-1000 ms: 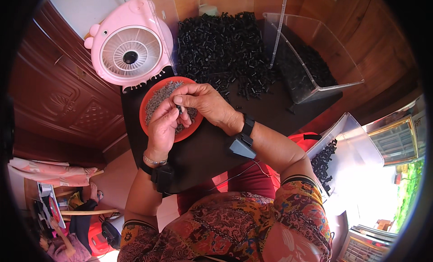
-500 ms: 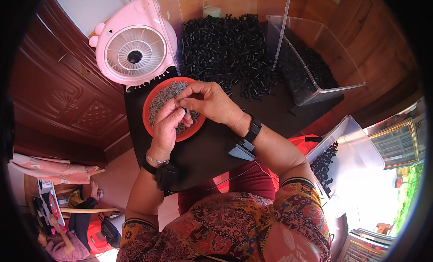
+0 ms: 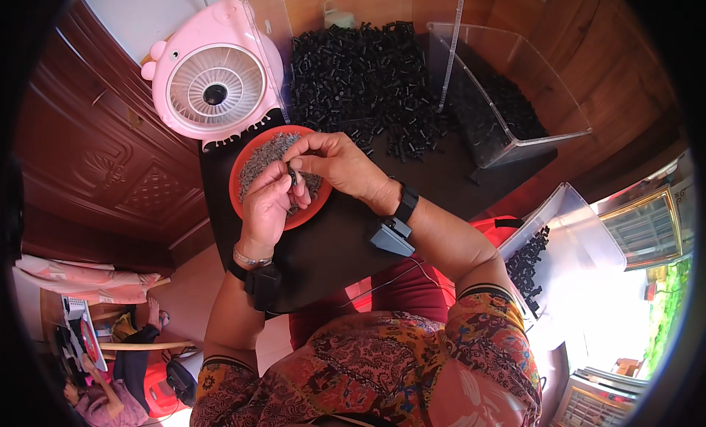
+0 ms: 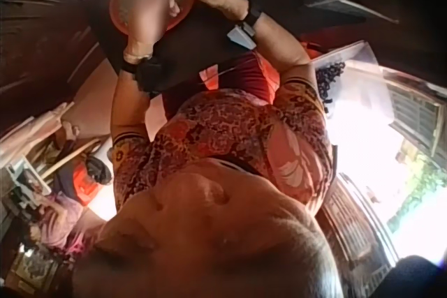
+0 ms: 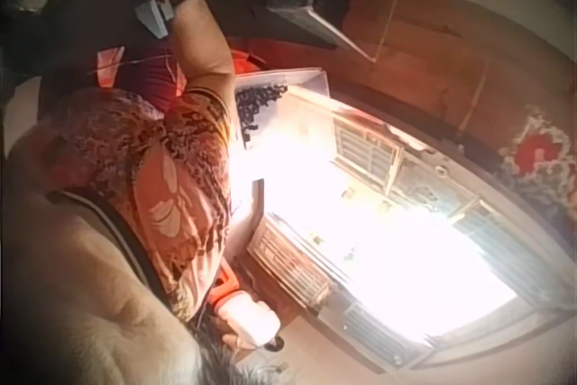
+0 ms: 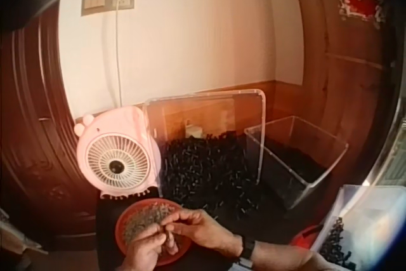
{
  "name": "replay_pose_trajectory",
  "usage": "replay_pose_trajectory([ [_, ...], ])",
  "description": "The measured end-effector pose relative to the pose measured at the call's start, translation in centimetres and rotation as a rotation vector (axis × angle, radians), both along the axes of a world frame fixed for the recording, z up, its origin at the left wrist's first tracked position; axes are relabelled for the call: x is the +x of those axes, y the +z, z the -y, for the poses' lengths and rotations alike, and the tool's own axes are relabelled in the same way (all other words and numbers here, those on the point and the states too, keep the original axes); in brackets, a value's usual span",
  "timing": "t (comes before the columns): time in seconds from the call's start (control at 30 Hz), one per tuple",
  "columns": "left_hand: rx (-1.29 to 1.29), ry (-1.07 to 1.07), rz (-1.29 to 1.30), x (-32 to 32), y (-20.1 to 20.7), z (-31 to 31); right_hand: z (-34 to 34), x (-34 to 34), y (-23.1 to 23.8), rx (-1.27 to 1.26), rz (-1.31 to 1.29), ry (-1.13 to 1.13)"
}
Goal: The person assembles components by picking black plastic pieces from a container and inserting small metal parts from a dish into them by hand.
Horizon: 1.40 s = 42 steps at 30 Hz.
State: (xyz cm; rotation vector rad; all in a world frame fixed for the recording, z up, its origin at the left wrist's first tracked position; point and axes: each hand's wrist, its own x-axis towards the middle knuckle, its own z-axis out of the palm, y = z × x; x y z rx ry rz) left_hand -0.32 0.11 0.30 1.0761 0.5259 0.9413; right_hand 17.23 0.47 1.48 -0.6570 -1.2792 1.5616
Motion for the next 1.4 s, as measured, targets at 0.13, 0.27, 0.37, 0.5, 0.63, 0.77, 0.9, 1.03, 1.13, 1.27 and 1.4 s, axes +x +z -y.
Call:
replay_pose_trajectory([
  [0.13,0.017,-0.024,-0.015,0.0,0.1,-0.1,-0.2,-0.1,-0.2,0.075,0.041,-0.051],
  [0.27,0.039,-0.036,-0.017,-0.1,0.2,-0.1,-0.2,-0.2,0.0,0.115,0.010,-0.028],
  [0.37,0.037,-0.041,-0.009,-0.1,0.3,0.0,0.0,-0.3,0.1,0.088,-0.024,-0.017],
  [0.5,0.051,-0.019,-0.017,0.1,0.2,0.1,0.2,0.0,0.3,0.047,-0.017,0.049],
  [0.63,0.027,0.021,0.011,0.2,-0.1,0.2,0.2,-0.4,0.1,0.086,-0.020,-0.030],
  [0.77,-0.012,0.069,0.060,0.0,-0.7,0.0,0.7,-0.3,0.8,0.030,0.053,0.016],
  [0.9,-0.009,0.097,0.095,0.0,-0.6,-0.1,0.8,-0.7,0.7,0.119,0.117,0.018],
  [1.03,-0.034,0.129,0.085,0.2,-0.3,0.1,0.9,-1.1,0.7,0.216,0.253,-0.100],
  [1.13,-0.053,0.126,0.103,0.2,-0.6,0.1,1.1,-1.2,0.7,0.221,0.304,-0.150],
  [1.27,-0.075,0.159,0.071,0.3,-0.5,0.4,1.1,-1.4,0.5,0.219,0.292,-0.183],
  [1.4,-0.106,0.177,0.077,0.4,-0.7,0.4,1.2,-1.7,0.4,0.320,0.410,-0.270],
])
